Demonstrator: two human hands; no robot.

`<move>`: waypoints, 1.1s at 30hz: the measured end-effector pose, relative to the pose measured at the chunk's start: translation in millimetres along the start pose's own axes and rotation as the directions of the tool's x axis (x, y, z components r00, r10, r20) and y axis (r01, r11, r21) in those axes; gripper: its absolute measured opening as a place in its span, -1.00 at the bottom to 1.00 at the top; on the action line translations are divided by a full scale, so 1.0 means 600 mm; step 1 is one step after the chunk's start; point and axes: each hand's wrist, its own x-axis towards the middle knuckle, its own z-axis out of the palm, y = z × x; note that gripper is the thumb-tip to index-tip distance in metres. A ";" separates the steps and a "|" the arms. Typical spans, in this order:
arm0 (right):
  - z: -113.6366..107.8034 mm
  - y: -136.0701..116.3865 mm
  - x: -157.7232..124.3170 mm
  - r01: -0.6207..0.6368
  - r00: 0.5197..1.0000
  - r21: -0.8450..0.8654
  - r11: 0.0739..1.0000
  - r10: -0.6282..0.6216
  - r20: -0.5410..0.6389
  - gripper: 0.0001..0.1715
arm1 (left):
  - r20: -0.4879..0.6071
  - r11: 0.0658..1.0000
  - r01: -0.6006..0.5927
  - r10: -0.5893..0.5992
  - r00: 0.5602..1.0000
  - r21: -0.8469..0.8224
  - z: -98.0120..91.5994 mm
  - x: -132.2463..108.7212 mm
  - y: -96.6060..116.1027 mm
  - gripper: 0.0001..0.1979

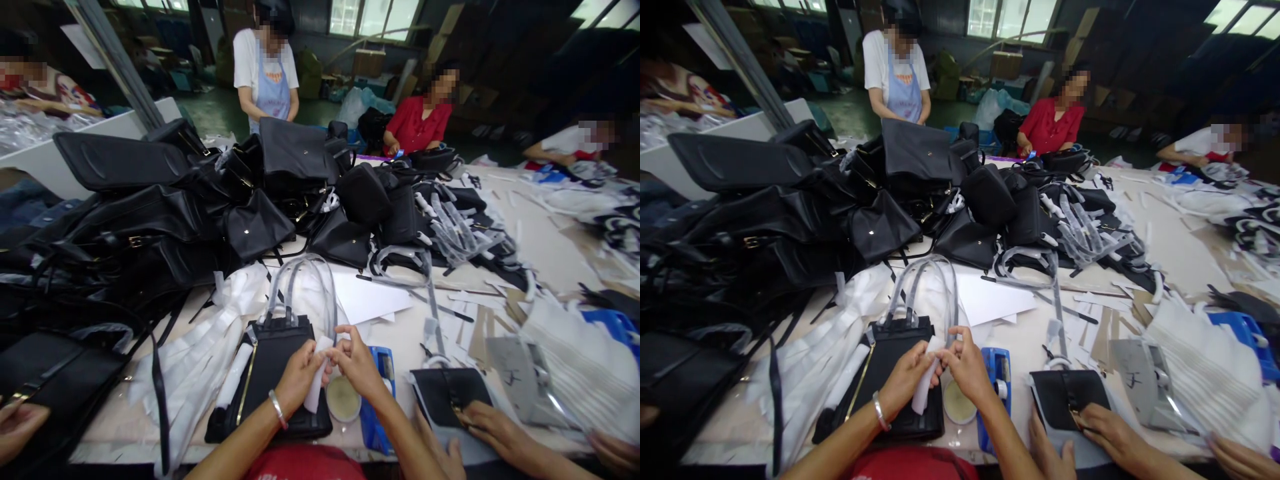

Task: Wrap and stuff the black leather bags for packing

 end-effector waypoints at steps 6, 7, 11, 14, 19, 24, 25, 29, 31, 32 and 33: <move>0.035 0.049 -0.002 0.033 0.999 0.207 0.978 -0.028 -0.027 -0.64 | -0.026 0.989 0.049 -0.053 0.998 -0.137 0.008 0.016 -0.010 -0.57; 0.039 0.055 -0.001 0.046 0.999 0.193 0.980 -0.042 -0.025 -0.66 | -0.025 0.984 0.062 -0.067 0.997 -0.170 0.007 0.019 -0.013 -0.58; 0.040 0.067 0.006 0.067 0.997 0.173 0.983 -0.070 0.015 -0.70 | 0.029 0.944 0.127 -0.124 0.992 -0.304 -0.004 0.028 -0.021 -0.65; 0.028 0.066 0.007 0.062 0.995 0.149 0.987 -0.074 0.072 -0.70 | 0.150 0.886 0.230 -0.184 0.972 -0.403 -0.017 0.031 -0.024 -0.70; 0.029 0.054 -0.002 -0.047 0.999 0.159 0.986 0.044 0.025 -0.55 | -0.016 0.894 0.231 -0.257 0.966 -0.385 -0.021 0.030 -0.035 -0.65; 0.086 0.027 -0.008 -0.196 0.978 0.103 0.975 0.187 0.089 -0.46 | -0.198 0.956 0.085 -0.145 0.969 -0.282 -0.008 0.018 -0.042 -0.38; 0.093 0.022 -0.006 -0.223 0.971 0.092 0.971 0.213 0.105 -0.44 | -0.172 0.955 0.100 -0.152 0.973 -0.280 -0.013 0.013 -0.041 -0.31; 0.093 0.013 0.013 -0.084 0.996 -0.148 0.985 0.088 0.020 -0.47 | -0.111 0.964 0.245 -0.256 0.960 -0.098 -0.075 -0.024 -0.022 -0.08; 0.086 0.019 0.021 0.009 0.998 -0.425 0.905 -0.037 -0.058 -0.48 | -0.198 0.984 0.160 -0.143 0.970 0.073 -0.129 -0.047 -0.006 -0.08; 0.085 0.025 0.024 0.007 0.996 -0.528 0.849 -0.052 -0.069 -0.47 | -0.236 0.985 0.091 -0.055 0.970 0.147 -0.159 -0.058 0.002 -0.14; 0.086 0.033 0.026 -0.011 0.998 -0.588 0.809 -0.030 -0.061 -0.44 | -0.289 0.974 0.043 0.024 0.957 0.224 -0.188 -0.068 0.008 -0.21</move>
